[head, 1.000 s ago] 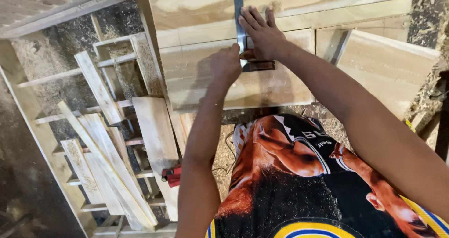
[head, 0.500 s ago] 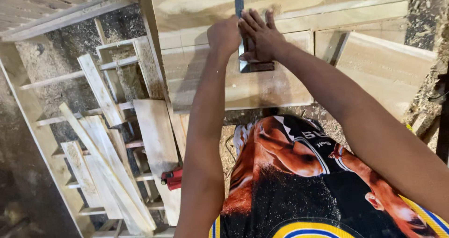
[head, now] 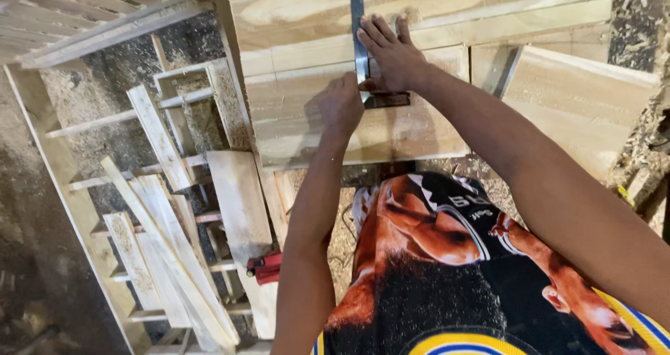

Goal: The person places a metal try square across a wooden board on the workbench and uses a pencil to draw straight guide lines along the square's edge. They reposition the square repeatedly to mark several lines across the board, then pick up a hand saw at the end.

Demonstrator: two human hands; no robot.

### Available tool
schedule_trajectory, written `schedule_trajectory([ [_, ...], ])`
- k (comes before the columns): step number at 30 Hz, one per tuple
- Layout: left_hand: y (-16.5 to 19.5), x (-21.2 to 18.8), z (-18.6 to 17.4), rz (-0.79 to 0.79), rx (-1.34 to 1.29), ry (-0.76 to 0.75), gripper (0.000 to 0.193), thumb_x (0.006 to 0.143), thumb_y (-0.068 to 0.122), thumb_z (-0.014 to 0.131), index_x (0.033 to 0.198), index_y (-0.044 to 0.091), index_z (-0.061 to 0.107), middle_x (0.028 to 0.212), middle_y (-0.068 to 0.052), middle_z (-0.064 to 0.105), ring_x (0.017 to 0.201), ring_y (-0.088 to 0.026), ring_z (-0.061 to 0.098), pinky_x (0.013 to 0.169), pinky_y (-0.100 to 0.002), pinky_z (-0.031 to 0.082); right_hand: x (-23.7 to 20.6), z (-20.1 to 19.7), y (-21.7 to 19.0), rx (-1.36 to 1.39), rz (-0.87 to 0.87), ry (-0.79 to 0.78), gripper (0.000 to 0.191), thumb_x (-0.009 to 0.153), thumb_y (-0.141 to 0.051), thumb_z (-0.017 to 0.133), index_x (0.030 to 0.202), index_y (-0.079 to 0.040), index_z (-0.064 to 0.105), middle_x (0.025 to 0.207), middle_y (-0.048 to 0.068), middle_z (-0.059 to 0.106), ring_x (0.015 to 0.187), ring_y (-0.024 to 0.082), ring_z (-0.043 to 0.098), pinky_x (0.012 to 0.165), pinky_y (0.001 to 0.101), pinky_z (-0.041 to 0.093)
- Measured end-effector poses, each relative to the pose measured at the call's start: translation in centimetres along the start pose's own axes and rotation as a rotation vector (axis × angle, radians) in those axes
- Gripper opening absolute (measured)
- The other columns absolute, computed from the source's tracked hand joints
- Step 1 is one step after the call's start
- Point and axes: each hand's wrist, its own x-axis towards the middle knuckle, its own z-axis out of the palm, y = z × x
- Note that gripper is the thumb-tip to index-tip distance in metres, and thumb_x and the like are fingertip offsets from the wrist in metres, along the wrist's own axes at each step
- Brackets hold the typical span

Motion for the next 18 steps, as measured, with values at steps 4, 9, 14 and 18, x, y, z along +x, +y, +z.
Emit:
schedule_trajectory([
  [4,0.5,1.4,0.7,-0.045,-0.011,-0.007,0.013,0.082,0.015,0.067,0.091,0.008,0.061,0.078,-0.015,0.068,0.074,-0.038,0.068,0.062,-0.052,0.053,-0.2,-0.2,0.0,-0.041,0.012,-0.007,0.116,0.081,-0.063,0.071,0.164,-0.003,0.018,0.173,0.017,0.008,0.16,0.034,0.004,0.123,0.0661,0.003],
  [9,-1.0,2.0,-0.6,-0.107,0.036,-0.484,0.013,0.088,0.022,0.064,0.093,0.01,0.066,0.078,-0.02,0.069,0.077,-0.042,0.069,0.065,-0.058,0.053,-0.4,-0.4,-0.5,-0.03,0.004,0.034,0.114,0.08,-0.059,0.074,0.164,-0.003,0.022,0.173,0.016,0.012,0.16,0.034,0.006,0.122,0.0677,0.004],
  [14,-1.4,-2.0,-2.2,-0.302,0.025,-0.006,0.019,0.096,0.022,0.057,0.111,0.012,0.064,0.095,-0.017,0.074,0.079,-0.043,0.07,0.068,-0.058,0.052,-1.8,-0.4,-1.5,-0.06,0.052,0.137,0.108,0.076,-0.061,0.078,0.158,-0.007,0.035,0.167,0.018,0.025,0.155,0.038,0.016,0.122,0.0621,0.013],
  [18,1.8,-7.4,-0.6,-0.672,-0.234,0.086,0.024,0.101,0.031,0.058,0.116,0.012,0.062,0.097,-0.015,0.075,0.086,-0.04,0.071,0.07,-0.054,0.053,-7.0,2.6,-2.9,-0.014,0.104,0.132,0.087,0.08,-0.06,0.077,0.143,-0.006,0.051,0.148,0.017,0.046,0.144,0.036,0.035,0.119,0.0536,0.028],
])
